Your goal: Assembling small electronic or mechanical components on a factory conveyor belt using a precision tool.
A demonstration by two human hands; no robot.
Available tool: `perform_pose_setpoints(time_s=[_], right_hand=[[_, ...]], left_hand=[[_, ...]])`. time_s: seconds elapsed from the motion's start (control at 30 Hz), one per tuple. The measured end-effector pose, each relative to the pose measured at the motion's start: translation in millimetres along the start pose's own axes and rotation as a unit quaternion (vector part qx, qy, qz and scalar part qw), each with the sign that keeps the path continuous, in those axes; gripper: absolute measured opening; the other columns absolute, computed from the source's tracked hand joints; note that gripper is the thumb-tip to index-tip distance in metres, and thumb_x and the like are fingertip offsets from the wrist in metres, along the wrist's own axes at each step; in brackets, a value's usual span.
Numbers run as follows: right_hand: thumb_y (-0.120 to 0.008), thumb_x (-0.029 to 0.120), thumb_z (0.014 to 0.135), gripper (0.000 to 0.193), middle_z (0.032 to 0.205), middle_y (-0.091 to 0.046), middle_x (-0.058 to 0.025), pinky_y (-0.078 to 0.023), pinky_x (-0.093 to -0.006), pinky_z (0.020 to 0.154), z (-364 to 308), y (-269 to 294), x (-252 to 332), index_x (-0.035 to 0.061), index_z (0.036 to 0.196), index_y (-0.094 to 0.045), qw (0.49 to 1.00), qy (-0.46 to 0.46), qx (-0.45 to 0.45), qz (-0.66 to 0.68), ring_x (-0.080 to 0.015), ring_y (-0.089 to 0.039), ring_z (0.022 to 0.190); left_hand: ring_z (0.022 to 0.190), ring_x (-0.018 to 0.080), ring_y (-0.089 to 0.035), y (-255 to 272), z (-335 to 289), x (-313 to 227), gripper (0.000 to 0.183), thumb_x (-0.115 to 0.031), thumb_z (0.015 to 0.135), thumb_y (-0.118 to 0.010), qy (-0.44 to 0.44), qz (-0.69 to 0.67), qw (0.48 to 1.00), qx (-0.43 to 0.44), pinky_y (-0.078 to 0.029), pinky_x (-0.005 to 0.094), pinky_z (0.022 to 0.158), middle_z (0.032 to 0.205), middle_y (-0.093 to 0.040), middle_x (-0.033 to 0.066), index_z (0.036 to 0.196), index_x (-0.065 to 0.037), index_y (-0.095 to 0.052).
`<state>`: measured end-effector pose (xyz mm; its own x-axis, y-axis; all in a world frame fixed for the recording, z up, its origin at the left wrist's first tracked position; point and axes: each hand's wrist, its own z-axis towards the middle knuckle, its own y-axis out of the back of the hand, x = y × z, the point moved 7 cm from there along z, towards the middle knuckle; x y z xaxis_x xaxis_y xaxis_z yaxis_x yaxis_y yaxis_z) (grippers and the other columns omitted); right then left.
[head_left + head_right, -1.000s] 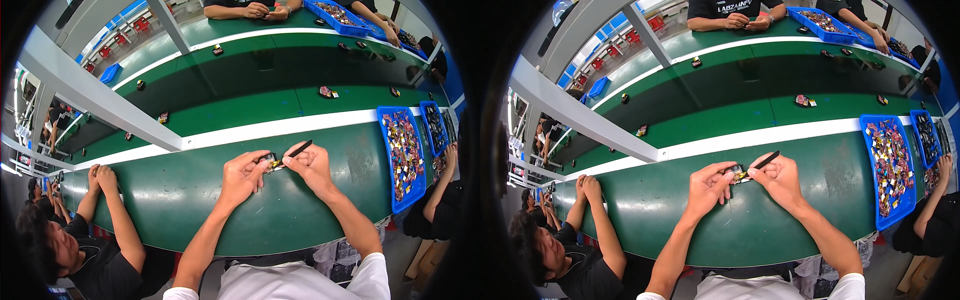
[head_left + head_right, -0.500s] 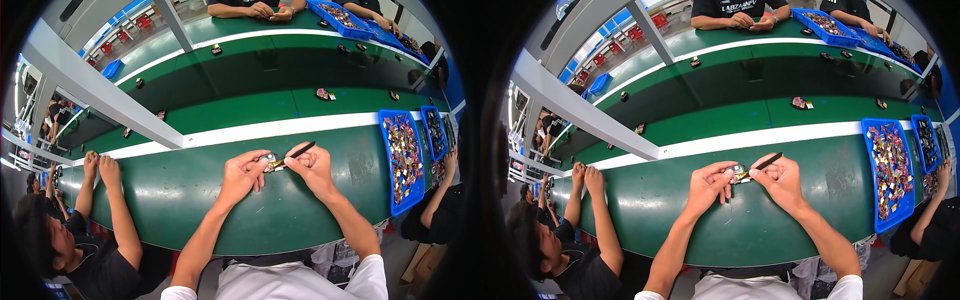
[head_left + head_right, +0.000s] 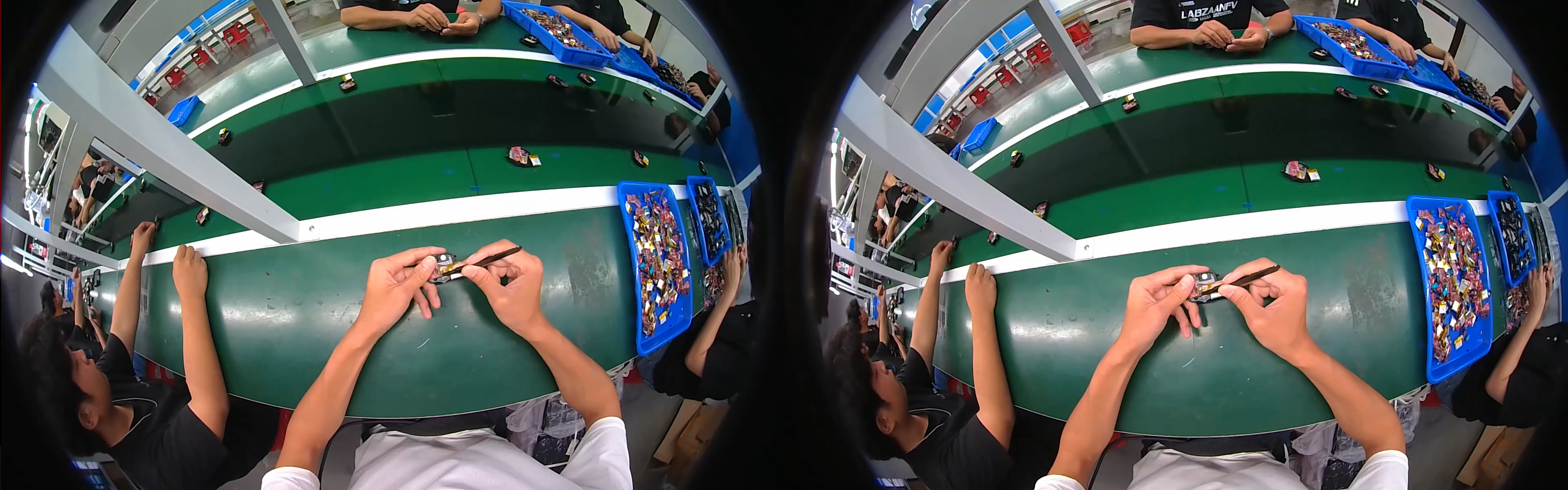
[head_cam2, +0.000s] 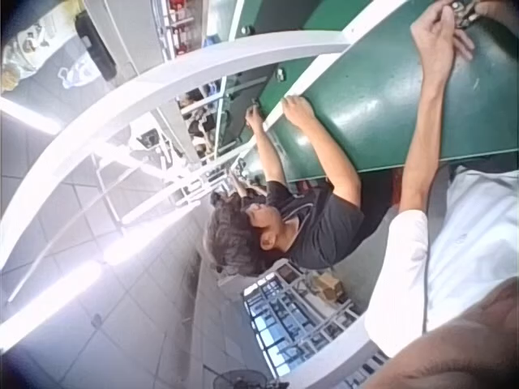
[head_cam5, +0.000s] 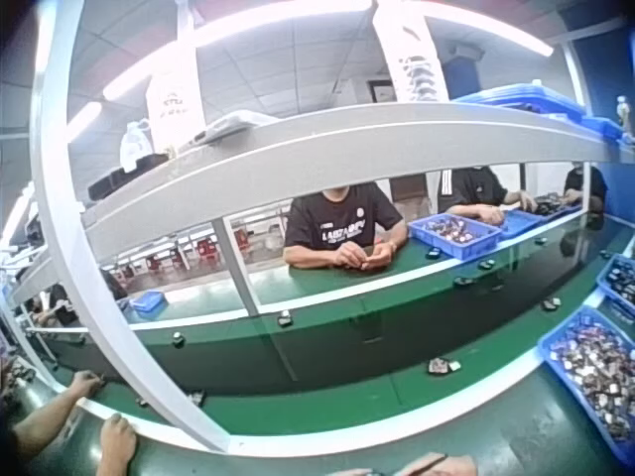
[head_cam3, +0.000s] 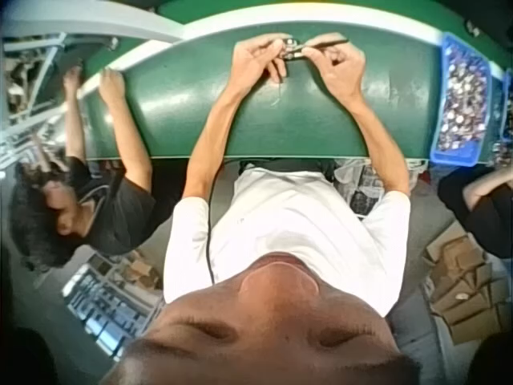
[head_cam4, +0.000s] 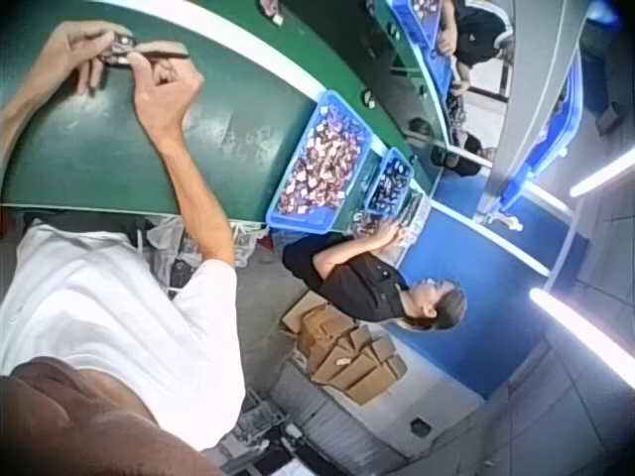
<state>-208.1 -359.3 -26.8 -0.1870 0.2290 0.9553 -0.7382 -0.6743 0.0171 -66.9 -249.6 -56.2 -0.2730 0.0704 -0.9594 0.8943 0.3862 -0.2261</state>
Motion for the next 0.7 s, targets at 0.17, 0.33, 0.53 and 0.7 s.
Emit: perform_pose_setpoints(time_s=[0.17, 0.33, 0.53, 0.7], right_hand=[[-0.075, -0.004, 0.085, 0.009, 0.072, -0.067, 0.0, -0.029, -0.0175, 0.046, -2, 2, -2, -0.003, 0.092, -0.069, 1.0, -0.001, -0.011, 0.001, 0.0022, -0.042, 0.051], [-0.075, -0.003, 0.086, 0.011, 0.081, -0.071, -0.0058, -0.031, -0.0171, 0.047, -2, 5, 2, -0.003, 0.094, -0.067, 1.0, 0.011, 0.002, -0.018, 0.0018, -0.045, 0.053], [-0.079, -0.001, 0.082, 0.009, 0.071, -0.069, 0.0002, -0.028, -0.0191, 0.044, -6, 12, 13, -0.0008, 0.089, -0.073, 0.989, 0.092, -0.022, -0.11, 0.0016, -0.04, 0.046], [-0.079, -0.001, 0.082, 0.01, 0.069, -0.069, -0.0006, -0.027, -0.0192, 0.044, -3, 18, 7, -0.0009, 0.089, -0.072, 0.995, 0.056, -0.016, -0.083, 0.0013, -0.039, 0.045]], left_hand=[[0.064, 0.0197, -0.069, -3, 1, -1, 0.035, -0.014, 0.103, -0.057, -0.024, -0.003, 1.0, -0.015, -0.057, 0.0275, 0.047, 0.092, -0.067, 0.0152, 0.129, 0.01, -0.059], [0.065, 0.0198, -0.069, -5, 1, -2, 0.035, -0.014, 0.102, -0.057, -0.038, 0.004, 0.999, -0.02, -0.057, 0.0276, 0.047, 0.092, -0.068, 0.0157, 0.129, 0.009, -0.058], [0.063, 0.0192, -0.069, -11, 4, -4, 0.035, -0.013, 0.102, -0.058, -0.023, -0.006, 0.999, -0.033, -0.056, 0.0274, 0.046, 0.087, -0.068, 0.0144, 0.128, 0.01, -0.059], [0.061, 0.0188, -0.068, -13, 7, 0, 0.033, -0.012, 0.101, -0.059, -0.022, 0.001, 0.999, -0.036, -0.055, 0.0272, 0.045, 0.085, -0.067, 0.013, 0.125, 0.01, -0.061]])
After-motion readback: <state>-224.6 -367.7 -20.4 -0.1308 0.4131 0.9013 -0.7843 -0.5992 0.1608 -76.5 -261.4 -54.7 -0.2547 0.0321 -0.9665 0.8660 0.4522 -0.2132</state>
